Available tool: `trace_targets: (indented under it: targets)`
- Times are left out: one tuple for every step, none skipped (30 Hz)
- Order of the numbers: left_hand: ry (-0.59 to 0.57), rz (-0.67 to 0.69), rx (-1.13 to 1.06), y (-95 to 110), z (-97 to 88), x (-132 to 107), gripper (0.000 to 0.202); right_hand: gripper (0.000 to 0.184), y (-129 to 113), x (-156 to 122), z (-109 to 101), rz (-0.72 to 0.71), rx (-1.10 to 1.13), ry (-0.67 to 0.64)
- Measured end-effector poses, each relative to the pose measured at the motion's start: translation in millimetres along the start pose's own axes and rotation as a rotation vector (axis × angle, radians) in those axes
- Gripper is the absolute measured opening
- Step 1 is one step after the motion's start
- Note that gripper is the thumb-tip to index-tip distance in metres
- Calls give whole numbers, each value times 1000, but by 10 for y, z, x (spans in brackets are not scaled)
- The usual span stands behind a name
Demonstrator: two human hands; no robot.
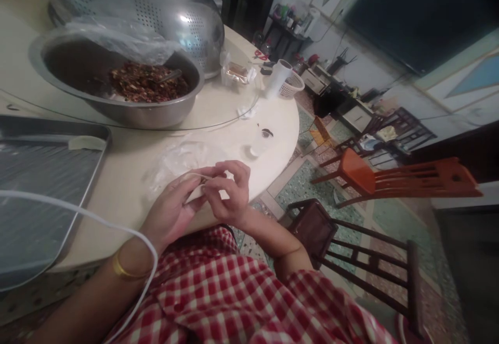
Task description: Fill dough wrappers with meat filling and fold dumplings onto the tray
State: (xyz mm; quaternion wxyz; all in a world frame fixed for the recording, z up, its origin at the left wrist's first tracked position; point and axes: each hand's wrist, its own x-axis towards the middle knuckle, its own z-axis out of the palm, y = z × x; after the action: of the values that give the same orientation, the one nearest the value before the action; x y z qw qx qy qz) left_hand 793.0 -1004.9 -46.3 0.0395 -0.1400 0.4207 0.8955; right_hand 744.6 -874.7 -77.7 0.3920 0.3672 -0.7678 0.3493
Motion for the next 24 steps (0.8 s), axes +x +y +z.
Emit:
trace_targets:
  targets:
    - [-14,14,7,-9,-12,-1,14,15,-11,19,1,36,27,2]
    - [-23,24,8,-19,-22,-1,16,15,-20,36,1,62,48,9]
    - [-26,31,3,-27,-30,2,16,14,-28,52,3,73,65,21]
    - [-27,33,-4,-33,-35,4,16,12,-35,66,4,76,79,37]
    - [-26,33,-11,-39,-37,7,16,11,-42,78,7,73,93,58]
    - [-27,30,-15,-43,-36,9,17,8,-49,88,9,74,107,78]
    - [-27,26,-16,-46,-33,10,19,6,-55,96,13,81,123,93]
    - [-29,22,-15,-49,-30,10,22,6,-61,102,16,92,143,99]
    - [-31,21,-15,-52,-26,10,27,8,-66,107,18,105,166,99]
    - [-31,21,-17,-57,-24,9,31,10,-69,110,20,118,191,94]
    - [-29,23,-20,-62,-24,9,35,13,-70,111,20,130,212,88]
    - [-25,23,-21,-68,-26,9,38,14,-67,111,18,142,228,82]
    - [-19,25,-20,-74,-29,9,39,17,-60,108,15,155,239,74]
    - [-14,24,-15,-79,-34,8,40,20,-48,103,11,171,250,60]
    - [-6,24,-8,-84,-40,8,41,23,-31,96,7,190,264,37]
    - [2,25,1,-88,-45,7,41,26,-10,85,5,207,284,1]
    - [11,28,12,-91,-49,5,42,28,13,73,5,222,309,-44]
    - [23,32,24,-95,-53,2,42,30,38,59,9,234,334,-92]
    - [36,37,36,-99,-55,0,43,30,62,45,16,244,359,-130]
    - [48,42,46,-104,-55,-3,44,30,83,32,27,250,382,-155]
    - [60,47,55,-110,-54,-5,46,30,100,20,40,254,404,-164]
    - [70,49,63,-116,-50,-8,47,29,111,12,54,254,429,-161]
    - [80,49,70,-121,-44,-10,48,27,115,7,68,254,459,-150]
    - [91,48,77,-125,-36,-12,49,24,113,5,80,256,492,-138]
